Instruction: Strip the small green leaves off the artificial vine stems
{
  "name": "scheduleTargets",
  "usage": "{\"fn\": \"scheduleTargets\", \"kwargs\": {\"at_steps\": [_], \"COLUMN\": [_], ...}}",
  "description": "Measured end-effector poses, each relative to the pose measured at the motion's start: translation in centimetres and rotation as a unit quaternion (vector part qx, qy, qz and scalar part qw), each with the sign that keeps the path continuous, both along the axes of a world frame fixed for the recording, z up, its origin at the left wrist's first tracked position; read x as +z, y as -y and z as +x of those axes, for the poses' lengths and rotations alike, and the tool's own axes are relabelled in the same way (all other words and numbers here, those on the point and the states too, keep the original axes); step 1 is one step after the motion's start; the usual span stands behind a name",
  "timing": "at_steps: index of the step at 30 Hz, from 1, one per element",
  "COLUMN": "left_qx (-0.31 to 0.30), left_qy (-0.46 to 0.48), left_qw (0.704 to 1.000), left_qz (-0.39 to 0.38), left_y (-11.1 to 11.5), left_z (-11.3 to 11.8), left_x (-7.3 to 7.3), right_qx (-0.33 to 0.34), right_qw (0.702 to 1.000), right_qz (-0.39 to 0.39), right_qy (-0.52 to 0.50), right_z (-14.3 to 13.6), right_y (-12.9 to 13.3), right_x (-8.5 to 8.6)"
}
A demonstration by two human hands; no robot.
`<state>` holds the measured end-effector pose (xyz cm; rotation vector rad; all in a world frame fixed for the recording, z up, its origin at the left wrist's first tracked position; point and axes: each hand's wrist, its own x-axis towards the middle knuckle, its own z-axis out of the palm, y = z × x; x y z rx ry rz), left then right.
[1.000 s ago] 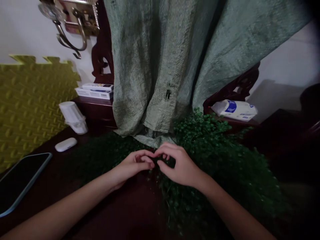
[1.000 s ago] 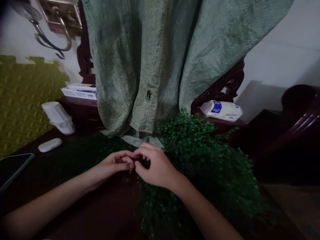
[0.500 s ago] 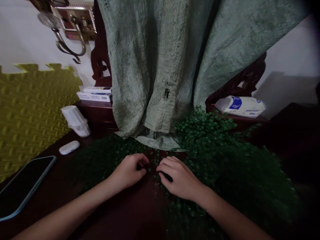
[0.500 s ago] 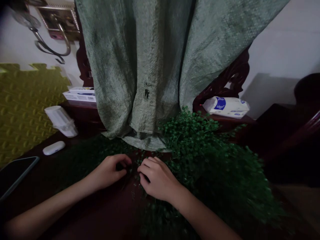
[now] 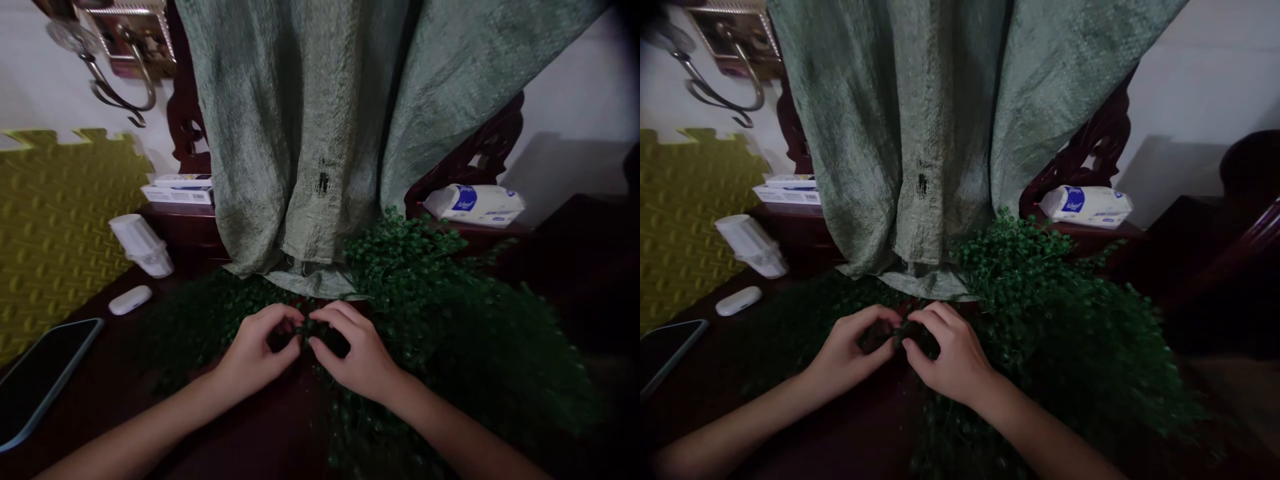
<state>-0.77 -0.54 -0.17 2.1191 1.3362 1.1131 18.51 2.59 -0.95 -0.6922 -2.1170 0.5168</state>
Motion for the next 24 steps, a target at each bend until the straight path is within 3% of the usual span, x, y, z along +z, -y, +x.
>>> {"fn": "scheduleTargets", "kwargs": {"at_steps": [2, 5, 9, 14, 17, 24], "left_qx": [-0.01, -0.019, 0.005, 0.012, 0.004, -0.01], "left_qy": [-0.004, 0.013, 0.06, 0.111, 0.12, 0.156], "left_qw": [0.999, 0.998, 0.998, 0.986, 0.981, 0.968], "left_qz": [0.043, 0.061, -0.011, -0.127, -0.15, -0.195], "left_y": [0.3, 0.6, 0.6, 0.2, 0.0, -0.1], "left_z": [0.1, 0.2, 0.5, 0.6, 0.7, 0.6], "left_x": [0.2, 0.3, 0.3, -0.2, -0.8, -1.7], "right_qx": [0.028, 0.05, 0.028, 0.023, 0.035, 0.056], "right_qw": [0.999, 0.998, 0.997, 0.999, 0.997, 0.993], "right_qz": [-0.018, 0.015, 0.067, -0.016, -0.065, -0.101], "right_qy": [-0.008, -0.019, -0.027, -0.032, -0.028, -0.022], "right_z": [0.0, -0.1, -0.1, -0.3, -0.4, -0.4], "right_y": [-0.1, -0.3, -0.3, -0.2, -0.3, -0.3], "right_x": [-0.2, -0.7, -1.1, -0.8, -0.6, -0.6]}}
